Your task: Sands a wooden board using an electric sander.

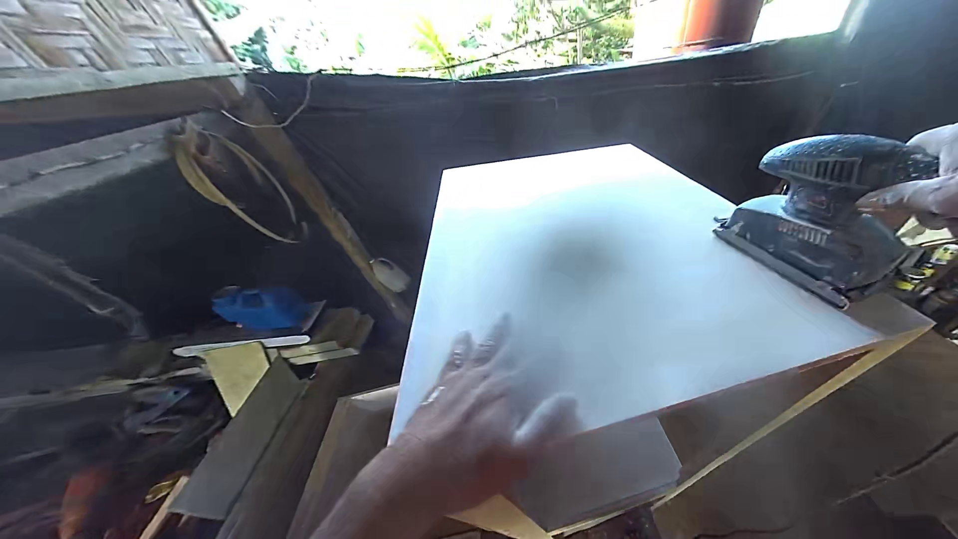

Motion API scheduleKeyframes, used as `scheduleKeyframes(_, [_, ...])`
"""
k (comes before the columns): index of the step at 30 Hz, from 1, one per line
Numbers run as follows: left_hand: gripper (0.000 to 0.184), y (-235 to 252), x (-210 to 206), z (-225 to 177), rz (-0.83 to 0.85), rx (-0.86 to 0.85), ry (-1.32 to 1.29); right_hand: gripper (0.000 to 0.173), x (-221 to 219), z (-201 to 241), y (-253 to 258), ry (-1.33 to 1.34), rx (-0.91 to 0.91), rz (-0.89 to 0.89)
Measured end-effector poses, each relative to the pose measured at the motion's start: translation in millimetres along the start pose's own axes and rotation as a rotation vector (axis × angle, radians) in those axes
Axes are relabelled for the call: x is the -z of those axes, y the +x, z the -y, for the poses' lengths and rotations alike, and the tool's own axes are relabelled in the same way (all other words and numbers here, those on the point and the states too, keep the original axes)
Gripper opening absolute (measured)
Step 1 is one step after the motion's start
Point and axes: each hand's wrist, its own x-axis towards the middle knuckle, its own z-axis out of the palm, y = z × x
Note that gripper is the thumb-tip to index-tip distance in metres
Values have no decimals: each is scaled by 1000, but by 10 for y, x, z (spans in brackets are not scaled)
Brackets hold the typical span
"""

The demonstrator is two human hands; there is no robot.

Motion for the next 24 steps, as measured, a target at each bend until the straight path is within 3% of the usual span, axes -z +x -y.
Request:
scheduleKeyframes(3, [65, 30, -72, -150, -38, -237, -35, 27, 30, 610, -63, 29, 177, 194])
scheduleKeyframes(7, [60, -4, -134, -238, -82, -448, -59, 29, -224, 1457, -103, -17, 351, 237])
scheduleKeyframes(13, [55, -23, -90, -273, -62, -424, -107, 33, -550, 2714, 118, -70, 496, 175])
scheduleKeyframes(14, [54, -34, -86, -266, -64, -408, -119, 34, -486, 2924, 125, -100, 435, 215])
scheduleKeyframes(15, [53, -47, -92, -257, -71, -385, -124, 36, -368, 3202, 154, -149, 258, 370])
scheduleKeyframes(17, [54, -45, -100, -241, -81, -330, -118, 30, -754, 3269, 899, -14, 382, 168])
scheduleKeyframes(20, [55, -28, -95, -232, -78, -275, -117, 26, -847, 3386, 1643, -18, 250, 164])
scheduleKeyframes(24, [61, -40, -86, -249, -78, -196, -103, 27, -777, 2941, 2135, 8, 87, 93])
